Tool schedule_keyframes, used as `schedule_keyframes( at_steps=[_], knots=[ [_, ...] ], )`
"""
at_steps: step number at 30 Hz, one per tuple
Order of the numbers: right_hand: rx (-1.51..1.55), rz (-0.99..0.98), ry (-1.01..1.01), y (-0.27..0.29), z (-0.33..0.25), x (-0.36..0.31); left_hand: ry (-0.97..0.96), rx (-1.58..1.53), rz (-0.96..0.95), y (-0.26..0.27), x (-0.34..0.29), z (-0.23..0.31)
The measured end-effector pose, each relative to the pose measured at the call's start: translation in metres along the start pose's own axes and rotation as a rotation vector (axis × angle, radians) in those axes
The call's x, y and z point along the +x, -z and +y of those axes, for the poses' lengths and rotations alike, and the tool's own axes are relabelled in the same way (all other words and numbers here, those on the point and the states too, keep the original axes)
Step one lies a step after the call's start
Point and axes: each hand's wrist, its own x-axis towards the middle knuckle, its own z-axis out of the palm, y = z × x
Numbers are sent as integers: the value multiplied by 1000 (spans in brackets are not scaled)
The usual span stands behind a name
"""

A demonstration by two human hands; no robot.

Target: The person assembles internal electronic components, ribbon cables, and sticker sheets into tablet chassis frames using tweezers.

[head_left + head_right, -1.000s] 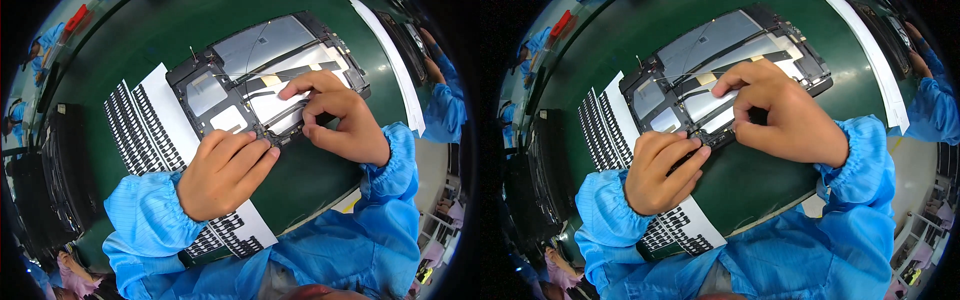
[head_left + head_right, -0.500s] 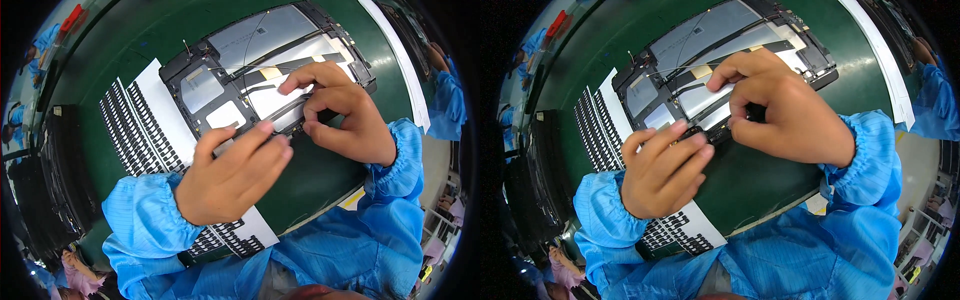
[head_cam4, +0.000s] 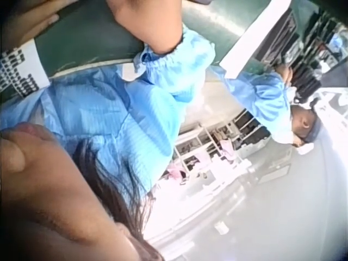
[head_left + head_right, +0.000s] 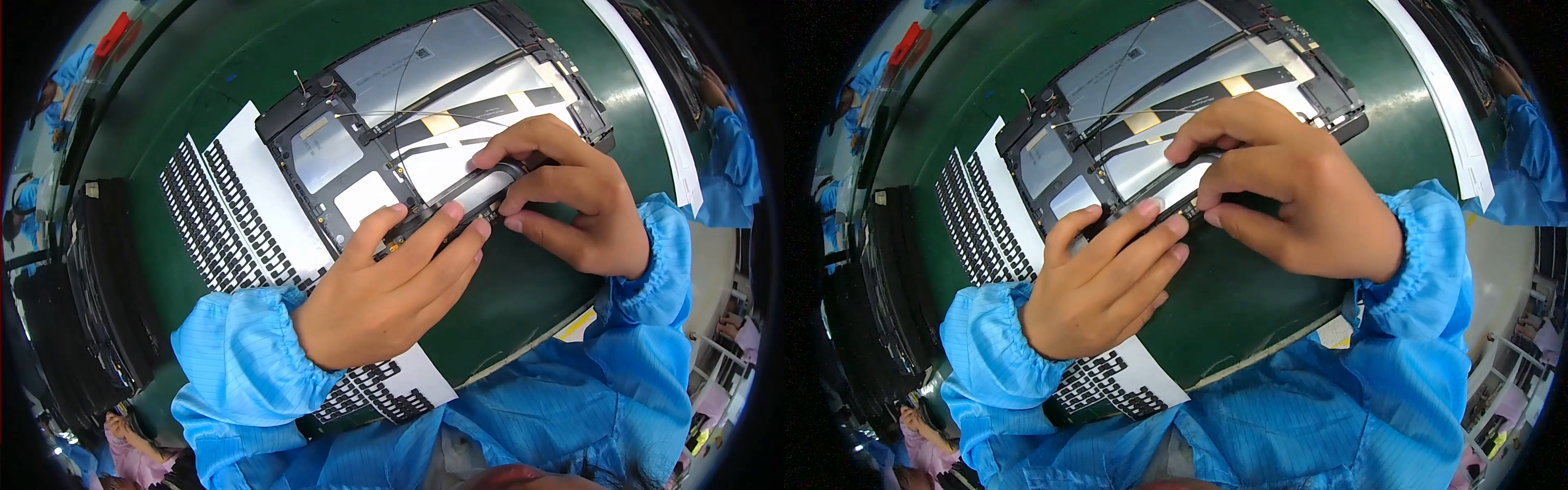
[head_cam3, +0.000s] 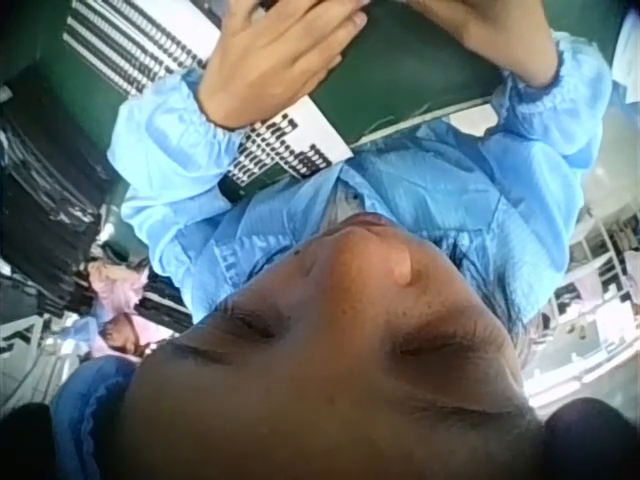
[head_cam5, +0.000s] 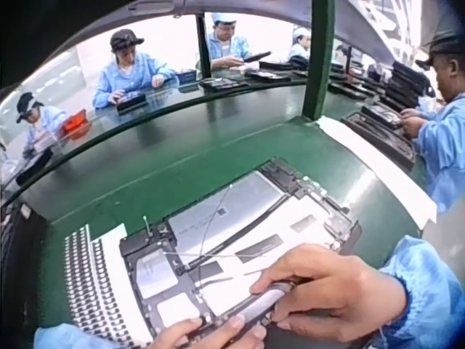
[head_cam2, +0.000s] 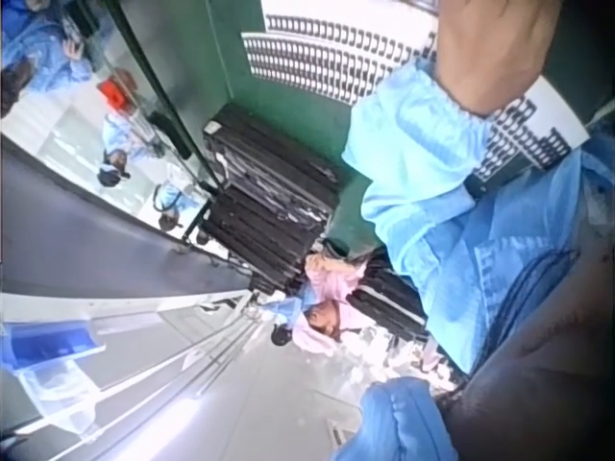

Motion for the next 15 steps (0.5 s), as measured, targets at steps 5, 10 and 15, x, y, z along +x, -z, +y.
schedule_keyframes(
  at_steps=[5, 10, 15],
  knots=[
    [-180, 38, 131, -2, -4, -2, -12, 9, 9, 0, 1, 1],
    [-400, 62, 299, -8, -4, -3, 9, 56, 42, -3, 2, 7],
    [-384, 74, 382, -13, -6, 1, 49, -76, 20, 4, 4, 7]
  ],
)
